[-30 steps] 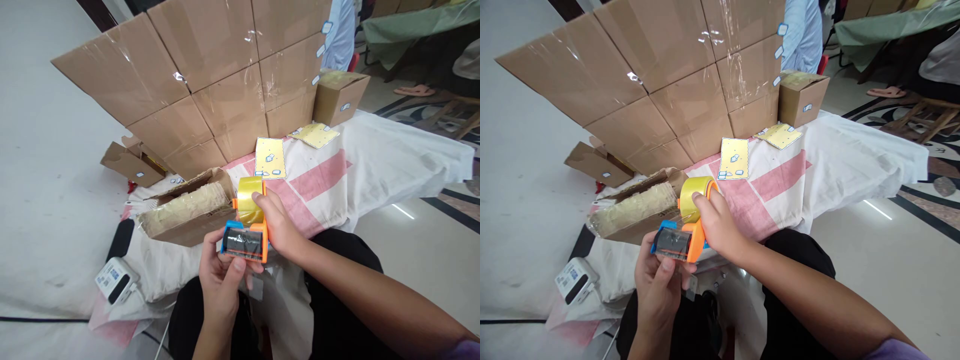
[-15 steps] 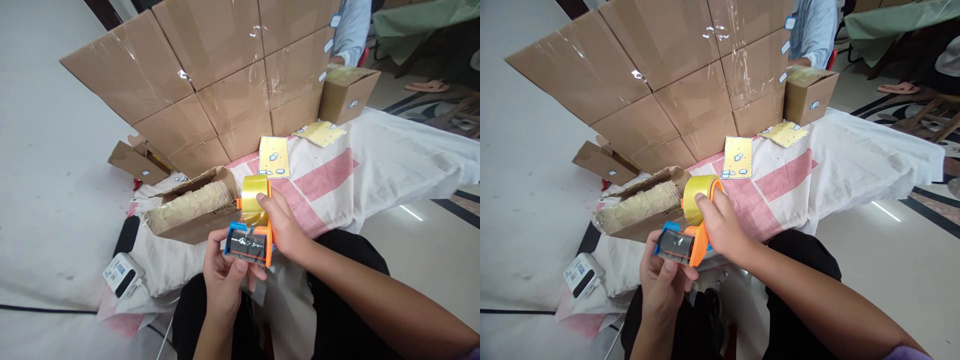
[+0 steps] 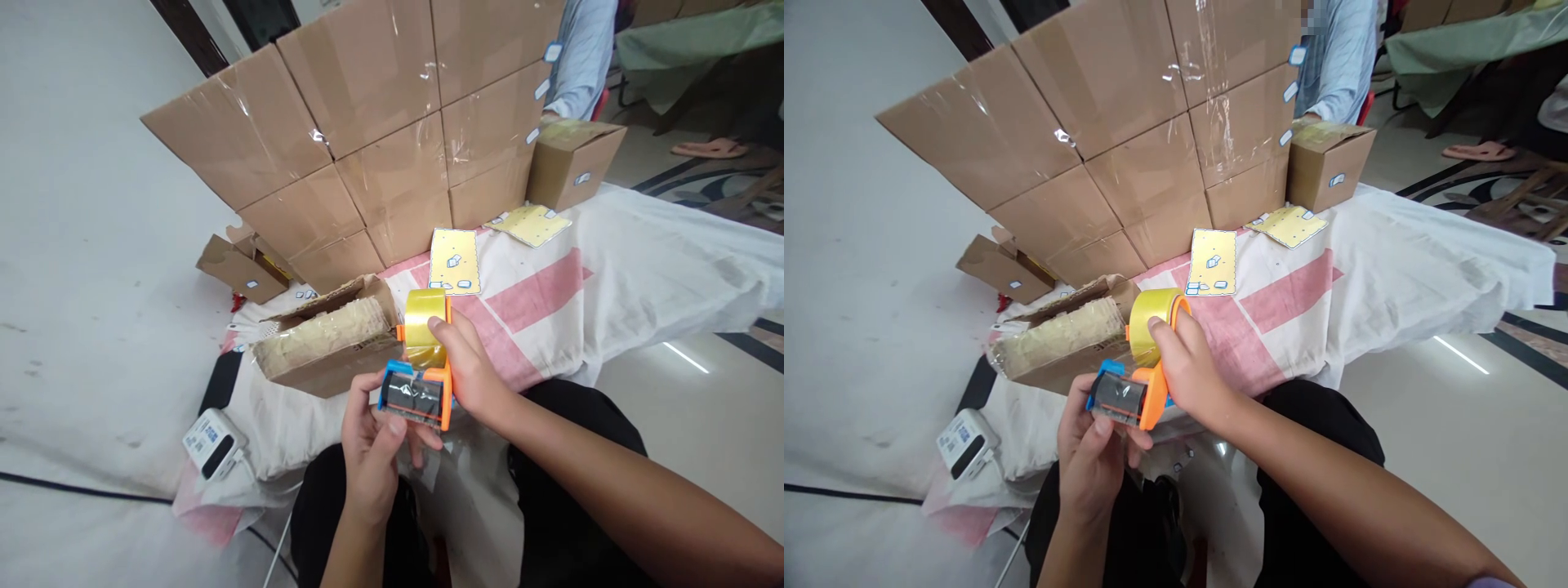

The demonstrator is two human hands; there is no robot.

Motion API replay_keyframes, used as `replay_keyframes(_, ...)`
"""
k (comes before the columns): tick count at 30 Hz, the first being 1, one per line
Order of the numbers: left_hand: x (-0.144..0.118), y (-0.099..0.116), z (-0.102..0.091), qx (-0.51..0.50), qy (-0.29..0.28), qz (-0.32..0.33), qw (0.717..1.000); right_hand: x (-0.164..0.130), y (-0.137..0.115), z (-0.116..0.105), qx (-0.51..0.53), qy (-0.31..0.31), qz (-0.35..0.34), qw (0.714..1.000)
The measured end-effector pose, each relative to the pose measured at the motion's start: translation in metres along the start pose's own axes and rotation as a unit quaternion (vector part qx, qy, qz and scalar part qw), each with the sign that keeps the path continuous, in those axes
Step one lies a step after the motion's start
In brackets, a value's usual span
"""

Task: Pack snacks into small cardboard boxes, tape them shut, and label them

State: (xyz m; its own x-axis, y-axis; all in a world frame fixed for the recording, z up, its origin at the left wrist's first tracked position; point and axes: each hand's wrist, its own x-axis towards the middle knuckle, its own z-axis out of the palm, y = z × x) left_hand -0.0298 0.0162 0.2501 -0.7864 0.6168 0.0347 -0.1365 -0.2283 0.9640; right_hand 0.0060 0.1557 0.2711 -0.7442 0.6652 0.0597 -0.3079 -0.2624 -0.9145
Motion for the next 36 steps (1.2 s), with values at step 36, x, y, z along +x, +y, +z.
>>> replay_keyframes(36,0.015,-0.031,0.015,0.021,0.035,0.02,0.999,0.008,-0.007,-0.005,0.012,0.094,-0.028,0.995)
